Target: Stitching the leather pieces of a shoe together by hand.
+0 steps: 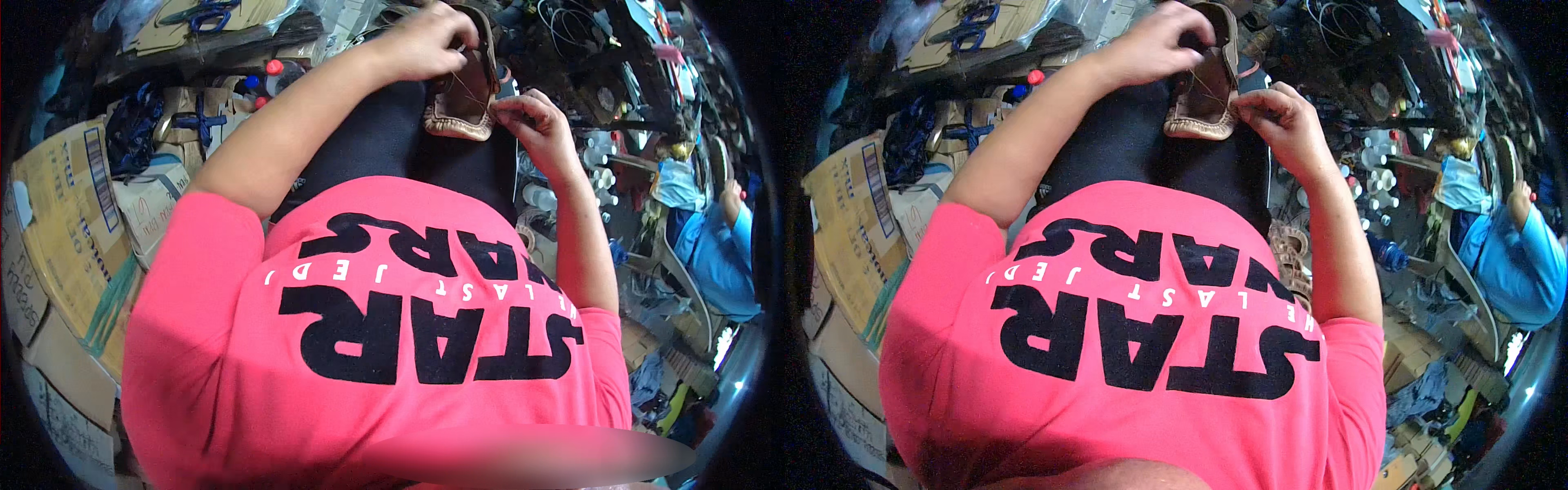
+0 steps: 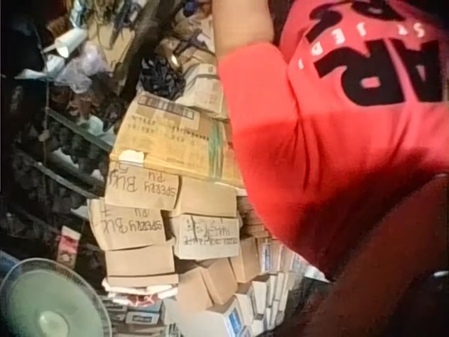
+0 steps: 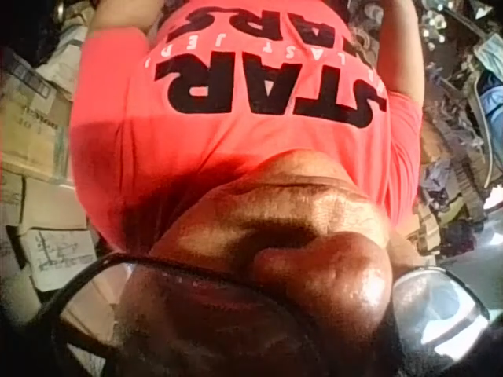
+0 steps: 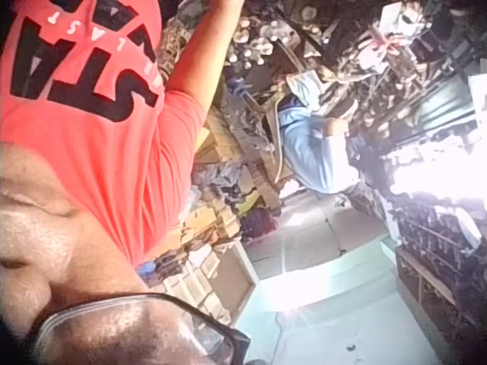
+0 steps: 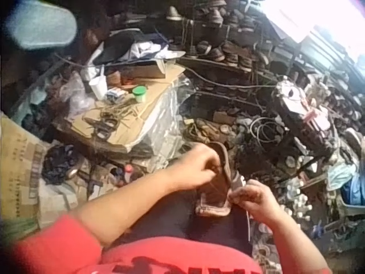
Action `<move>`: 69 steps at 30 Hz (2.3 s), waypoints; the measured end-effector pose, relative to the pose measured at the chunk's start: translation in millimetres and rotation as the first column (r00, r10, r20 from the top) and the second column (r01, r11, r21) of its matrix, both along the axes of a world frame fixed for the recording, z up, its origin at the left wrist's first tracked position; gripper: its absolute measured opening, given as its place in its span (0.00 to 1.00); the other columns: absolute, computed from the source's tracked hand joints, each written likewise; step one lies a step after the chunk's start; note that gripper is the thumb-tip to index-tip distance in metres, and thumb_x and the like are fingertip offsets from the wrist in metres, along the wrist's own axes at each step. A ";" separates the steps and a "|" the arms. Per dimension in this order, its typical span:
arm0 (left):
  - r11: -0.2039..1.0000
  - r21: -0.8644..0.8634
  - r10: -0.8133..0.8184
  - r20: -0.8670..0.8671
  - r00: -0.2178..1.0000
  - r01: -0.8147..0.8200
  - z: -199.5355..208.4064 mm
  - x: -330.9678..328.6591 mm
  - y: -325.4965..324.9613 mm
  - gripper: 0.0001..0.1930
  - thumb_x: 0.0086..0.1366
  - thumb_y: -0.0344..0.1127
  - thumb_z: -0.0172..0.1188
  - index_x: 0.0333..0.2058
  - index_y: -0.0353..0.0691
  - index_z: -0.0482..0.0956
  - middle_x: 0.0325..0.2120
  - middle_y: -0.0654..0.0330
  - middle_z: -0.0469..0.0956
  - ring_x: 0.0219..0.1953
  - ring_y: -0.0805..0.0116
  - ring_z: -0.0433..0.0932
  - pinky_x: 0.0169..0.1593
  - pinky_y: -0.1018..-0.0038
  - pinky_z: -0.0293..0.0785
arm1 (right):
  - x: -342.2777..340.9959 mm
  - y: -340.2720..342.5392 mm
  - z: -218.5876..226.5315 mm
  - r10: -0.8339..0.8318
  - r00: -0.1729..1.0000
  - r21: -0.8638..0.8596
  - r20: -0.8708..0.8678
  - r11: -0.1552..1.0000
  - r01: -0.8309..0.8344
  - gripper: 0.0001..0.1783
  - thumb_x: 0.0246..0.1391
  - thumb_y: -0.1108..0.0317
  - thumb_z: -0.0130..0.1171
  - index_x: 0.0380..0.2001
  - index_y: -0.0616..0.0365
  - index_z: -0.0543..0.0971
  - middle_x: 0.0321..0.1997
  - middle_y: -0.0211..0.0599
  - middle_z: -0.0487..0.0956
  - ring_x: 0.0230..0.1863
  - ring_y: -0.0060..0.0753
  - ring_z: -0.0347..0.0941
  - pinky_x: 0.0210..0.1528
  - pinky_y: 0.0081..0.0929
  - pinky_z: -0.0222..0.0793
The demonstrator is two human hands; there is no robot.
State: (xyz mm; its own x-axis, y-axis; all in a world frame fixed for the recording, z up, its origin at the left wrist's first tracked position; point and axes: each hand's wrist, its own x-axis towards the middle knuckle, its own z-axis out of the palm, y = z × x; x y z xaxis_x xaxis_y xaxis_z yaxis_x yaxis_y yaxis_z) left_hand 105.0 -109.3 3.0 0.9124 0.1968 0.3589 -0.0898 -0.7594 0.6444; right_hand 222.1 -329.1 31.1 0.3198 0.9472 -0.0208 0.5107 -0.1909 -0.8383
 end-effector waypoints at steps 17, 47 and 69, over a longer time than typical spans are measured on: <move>0.998 0.049 0.035 0.003 0.999 -0.035 10.8 -69.8 -41.4 0.13 0.49 0.24 0.61 0.35 0.43 0.82 0.25 0.61 0.74 0.28 0.64 0.76 0.35 0.72 0.73 | -51.6 -18.0 -1.2 -0.059 0.725 -0.013 0.686 0.996 0.093 0.21 0.49 0.72 0.55 0.47 0.38 0.79 0.27 0.33 0.70 0.32 0.36 0.69 0.46 0.34 0.59; 0.969 0.244 0.050 -0.025 0.998 -0.042 -1.8 -50.4 -32.5 0.08 0.53 0.36 0.62 0.33 0.59 0.84 0.26 0.70 0.70 0.38 0.69 0.69 0.43 0.68 0.56 | 19.2 -2.1 -16.5 0.127 0.992 -0.051 -0.002 0.991 -0.126 0.17 0.51 0.80 0.54 0.41 0.49 0.82 0.28 0.28 0.65 0.32 0.25 0.64 0.39 0.19 0.62; 0.978 0.207 -0.017 0.021 1.000 0.012 -3.6 -45.4 -38.4 0.09 0.53 0.39 0.62 0.35 0.59 0.83 0.27 0.70 0.75 0.38 0.68 0.70 0.46 0.67 0.57 | 11.1 -2.4 -6.6 0.096 0.989 -0.145 -0.110 0.983 -0.111 0.18 0.52 0.80 0.55 0.45 0.52 0.80 0.32 0.21 0.66 0.35 0.15 0.63 0.41 0.12 0.62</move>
State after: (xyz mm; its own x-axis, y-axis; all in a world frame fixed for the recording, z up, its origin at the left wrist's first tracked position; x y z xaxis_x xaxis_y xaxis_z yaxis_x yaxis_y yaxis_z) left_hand 59.6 -147.7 -0.6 0.9060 0.1027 0.4106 -0.1145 -0.8746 0.4712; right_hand 233.1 -331.5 24.4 0.2089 0.9587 -0.1933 0.4480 -0.2695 -0.8524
